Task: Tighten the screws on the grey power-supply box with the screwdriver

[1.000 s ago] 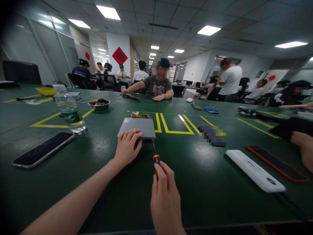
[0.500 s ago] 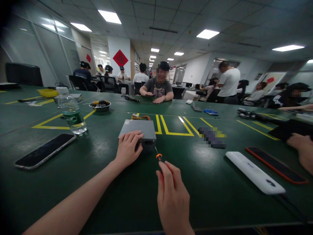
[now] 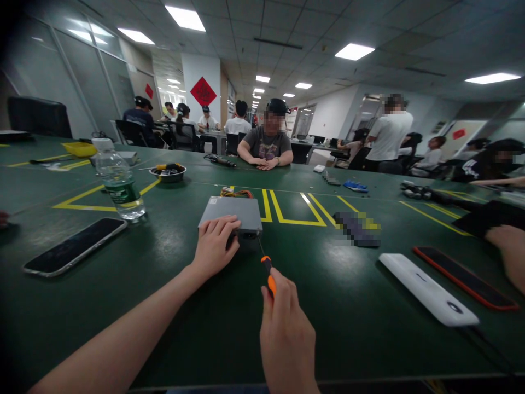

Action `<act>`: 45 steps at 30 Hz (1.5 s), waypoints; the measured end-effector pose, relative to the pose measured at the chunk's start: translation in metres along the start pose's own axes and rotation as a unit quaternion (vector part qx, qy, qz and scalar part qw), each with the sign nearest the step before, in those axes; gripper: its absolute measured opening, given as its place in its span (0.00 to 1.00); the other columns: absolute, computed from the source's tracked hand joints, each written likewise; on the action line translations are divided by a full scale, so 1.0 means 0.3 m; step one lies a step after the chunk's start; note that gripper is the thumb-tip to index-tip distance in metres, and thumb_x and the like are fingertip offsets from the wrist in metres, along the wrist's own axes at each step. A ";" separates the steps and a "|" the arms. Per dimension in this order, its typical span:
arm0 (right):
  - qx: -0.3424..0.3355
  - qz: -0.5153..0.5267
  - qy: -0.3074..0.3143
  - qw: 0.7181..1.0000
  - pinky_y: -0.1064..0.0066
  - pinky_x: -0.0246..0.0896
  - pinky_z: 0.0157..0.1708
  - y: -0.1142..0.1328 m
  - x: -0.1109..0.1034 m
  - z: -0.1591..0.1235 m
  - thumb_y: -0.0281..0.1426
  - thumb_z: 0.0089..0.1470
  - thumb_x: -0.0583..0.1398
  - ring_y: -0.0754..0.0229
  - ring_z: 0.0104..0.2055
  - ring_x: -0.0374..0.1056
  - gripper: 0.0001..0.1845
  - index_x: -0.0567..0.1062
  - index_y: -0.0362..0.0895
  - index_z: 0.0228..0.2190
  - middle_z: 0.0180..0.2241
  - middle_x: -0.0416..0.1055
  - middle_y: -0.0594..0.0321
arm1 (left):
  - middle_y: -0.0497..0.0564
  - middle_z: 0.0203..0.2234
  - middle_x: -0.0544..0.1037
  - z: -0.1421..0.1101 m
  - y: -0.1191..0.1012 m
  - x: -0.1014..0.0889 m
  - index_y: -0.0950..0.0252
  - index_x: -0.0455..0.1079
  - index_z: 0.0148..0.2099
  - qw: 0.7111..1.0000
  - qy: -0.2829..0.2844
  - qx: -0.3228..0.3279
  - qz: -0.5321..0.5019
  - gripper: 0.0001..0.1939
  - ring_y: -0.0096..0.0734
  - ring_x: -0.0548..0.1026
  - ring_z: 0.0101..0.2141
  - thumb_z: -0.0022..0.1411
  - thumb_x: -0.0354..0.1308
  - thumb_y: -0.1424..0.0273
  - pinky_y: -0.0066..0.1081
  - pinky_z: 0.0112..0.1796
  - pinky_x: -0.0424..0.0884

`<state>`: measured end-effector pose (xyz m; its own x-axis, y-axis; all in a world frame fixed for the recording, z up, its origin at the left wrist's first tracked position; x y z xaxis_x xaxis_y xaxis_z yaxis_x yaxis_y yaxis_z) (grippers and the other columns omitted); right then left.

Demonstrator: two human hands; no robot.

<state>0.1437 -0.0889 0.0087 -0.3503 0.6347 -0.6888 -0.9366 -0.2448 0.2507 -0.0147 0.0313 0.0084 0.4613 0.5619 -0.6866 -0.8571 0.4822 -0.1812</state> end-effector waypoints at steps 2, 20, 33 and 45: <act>0.043 -0.006 0.012 0.999 0.72 0.66 0.17 -0.010 -0.002 -0.008 0.41 0.61 0.43 0.60 0.22 0.72 0.20 0.63 0.41 0.43 0.26 0.73 0.60 | 0.51 0.50 0.70 0.000 -0.001 0.000 0.60 0.64 0.49 1.000 0.000 -0.001 0.000 0.15 0.38 0.64 0.52 0.58 0.50 0.71 0.41 0.50 0.56; 0.003 0.034 -0.003 0.999 0.69 0.70 0.32 -0.010 -0.003 0.002 0.39 0.60 0.46 0.58 0.39 0.71 0.18 0.63 0.43 0.47 0.40 0.70 0.55 | 0.51 0.50 0.70 0.001 -0.001 -0.004 0.59 0.63 0.49 1.000 0.006 -0.001 -0.002 0.14 0.38 0.64 0.52 0.59 0.50 0.70 0.41 0.49 0.56; 0.056 0.058 0.004 0.997 0.69 0.69 0.28 -0.025 0.013 -0.013 0.42 0.59 0.47 0.59 0.33 0.73 0.19 0.63 0.44 0.46 0.37 0.72 0.57 | 0.50 0.50 0.70 0.001 0.001 0.002 0.60 0.64 0.48 1.000 -0.001 -0.005 -0.003 0.13 0.37 0.64 0.52 0.60 0.50 0.68 0.41 0.50 0.56; 0.024 0.026 0.000 0.999 0.71 0.68 0.30 -0.044 0.006 -0.011 0.40 0.60 0.46 0.60 0.38 0.71 0.18 0.65 0.45 0.46 0.41 0.71 0.57 | 0.50 0.49 0.70 0.002 -0.001 -0.005 0.59 0.64 0.48 1.000 0.004 -0.005 -0.002 0.13 0.38 0.64 0.51 0.61 0.49 0.69 0.41 0.49 0.56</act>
<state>0.1555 -0.0870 0.0021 -0.3976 0.6216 -0.6749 -0.9169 -0.2413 0.3179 -0.0150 0.0306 0.0101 0.4634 0.5545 -0.6912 -0.8574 0.4776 -0.1916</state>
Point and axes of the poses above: each hand's wrist, its own z-axis towards the middle knuckle, its own x-axis out of the palm, y = z × x, the point moved 1 cm from there along z, towards the middle knuckle
